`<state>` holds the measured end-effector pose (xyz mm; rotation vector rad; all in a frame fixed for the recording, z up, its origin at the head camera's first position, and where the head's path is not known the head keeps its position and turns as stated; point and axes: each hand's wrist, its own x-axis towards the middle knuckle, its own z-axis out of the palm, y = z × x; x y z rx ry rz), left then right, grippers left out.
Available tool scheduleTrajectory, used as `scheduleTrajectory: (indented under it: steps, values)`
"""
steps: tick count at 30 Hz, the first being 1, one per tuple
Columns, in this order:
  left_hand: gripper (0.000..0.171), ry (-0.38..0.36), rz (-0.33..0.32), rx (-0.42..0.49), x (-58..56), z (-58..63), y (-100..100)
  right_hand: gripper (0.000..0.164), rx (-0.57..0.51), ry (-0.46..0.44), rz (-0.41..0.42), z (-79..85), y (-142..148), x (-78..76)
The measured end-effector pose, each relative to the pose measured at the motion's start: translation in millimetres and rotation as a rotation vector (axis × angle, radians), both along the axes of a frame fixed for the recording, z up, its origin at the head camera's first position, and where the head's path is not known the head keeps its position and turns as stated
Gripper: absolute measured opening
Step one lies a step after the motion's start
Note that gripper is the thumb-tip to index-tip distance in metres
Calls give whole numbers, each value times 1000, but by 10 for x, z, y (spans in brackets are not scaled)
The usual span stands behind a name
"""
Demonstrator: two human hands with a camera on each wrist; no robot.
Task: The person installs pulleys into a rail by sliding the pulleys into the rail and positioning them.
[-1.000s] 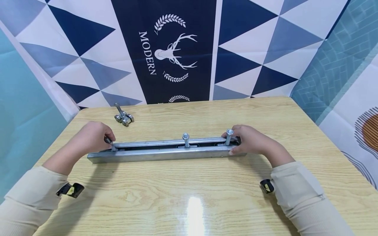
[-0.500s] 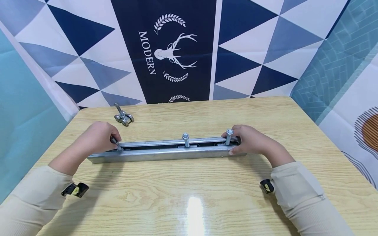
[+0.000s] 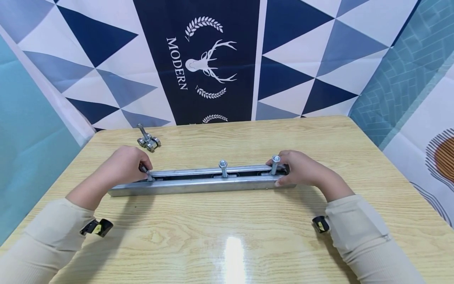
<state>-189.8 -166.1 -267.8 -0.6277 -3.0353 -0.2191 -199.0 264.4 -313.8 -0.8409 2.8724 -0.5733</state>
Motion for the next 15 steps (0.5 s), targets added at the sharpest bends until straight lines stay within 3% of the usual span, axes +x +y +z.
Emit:
scheduleTrajectory:
  steps: [15]
  values:
    - [15,-2,6,7,4,-11,148,54,3,13,15,2,1,5]
